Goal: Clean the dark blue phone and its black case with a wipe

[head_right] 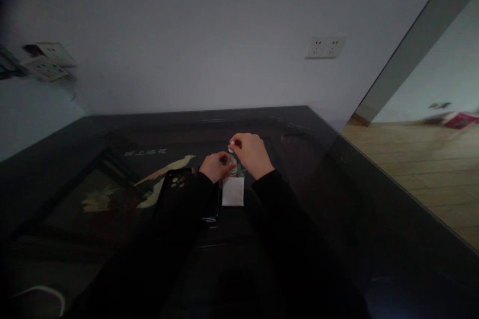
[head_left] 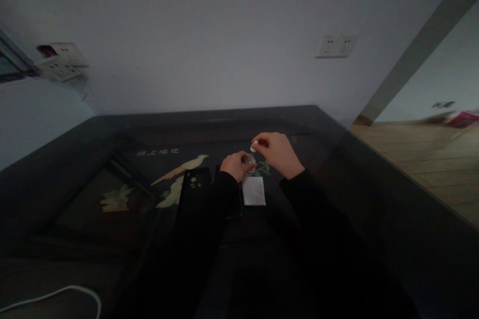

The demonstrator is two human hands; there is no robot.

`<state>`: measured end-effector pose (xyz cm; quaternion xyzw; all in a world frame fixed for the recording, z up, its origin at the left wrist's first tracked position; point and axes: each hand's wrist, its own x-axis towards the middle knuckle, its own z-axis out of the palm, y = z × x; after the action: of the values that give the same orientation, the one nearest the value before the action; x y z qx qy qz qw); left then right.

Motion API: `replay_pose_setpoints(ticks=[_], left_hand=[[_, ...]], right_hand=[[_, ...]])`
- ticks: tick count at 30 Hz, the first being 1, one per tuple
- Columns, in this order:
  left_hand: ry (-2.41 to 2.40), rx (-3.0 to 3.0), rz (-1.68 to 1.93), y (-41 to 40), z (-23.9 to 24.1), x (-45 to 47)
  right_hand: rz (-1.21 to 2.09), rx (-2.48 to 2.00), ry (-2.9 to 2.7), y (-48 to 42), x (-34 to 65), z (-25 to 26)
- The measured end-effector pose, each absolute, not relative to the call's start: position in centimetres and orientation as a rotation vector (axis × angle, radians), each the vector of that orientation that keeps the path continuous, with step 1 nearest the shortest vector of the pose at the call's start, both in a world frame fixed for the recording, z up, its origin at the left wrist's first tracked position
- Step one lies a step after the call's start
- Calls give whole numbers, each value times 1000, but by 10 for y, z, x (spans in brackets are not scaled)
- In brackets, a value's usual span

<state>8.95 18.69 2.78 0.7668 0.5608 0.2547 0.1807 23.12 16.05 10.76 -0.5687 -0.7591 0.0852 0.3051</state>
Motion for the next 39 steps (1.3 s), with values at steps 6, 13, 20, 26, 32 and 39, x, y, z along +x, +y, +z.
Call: replay_pose_setpoints(ticks=[6,13,20,26,32,39], left_hand=[[1573,2168,723,185,30,88],[1571,2162,708,188,30,88],[1579,2191,707,188,26,88],[1576,2239,715,180,31,93],[1536,2193,834,162,40,86],[1497,2156,999,113,47,30]], right_hand=[[138,-1674,-2146,160,219,91],[-32,-1910,-2107,153,206,84],[73,-2099,-2113,149,222,86],[197,-2241,-2130,111,234,71],[325,-2252,-2093,89,217,49],[558,-1981,-2032,96,226,26]])
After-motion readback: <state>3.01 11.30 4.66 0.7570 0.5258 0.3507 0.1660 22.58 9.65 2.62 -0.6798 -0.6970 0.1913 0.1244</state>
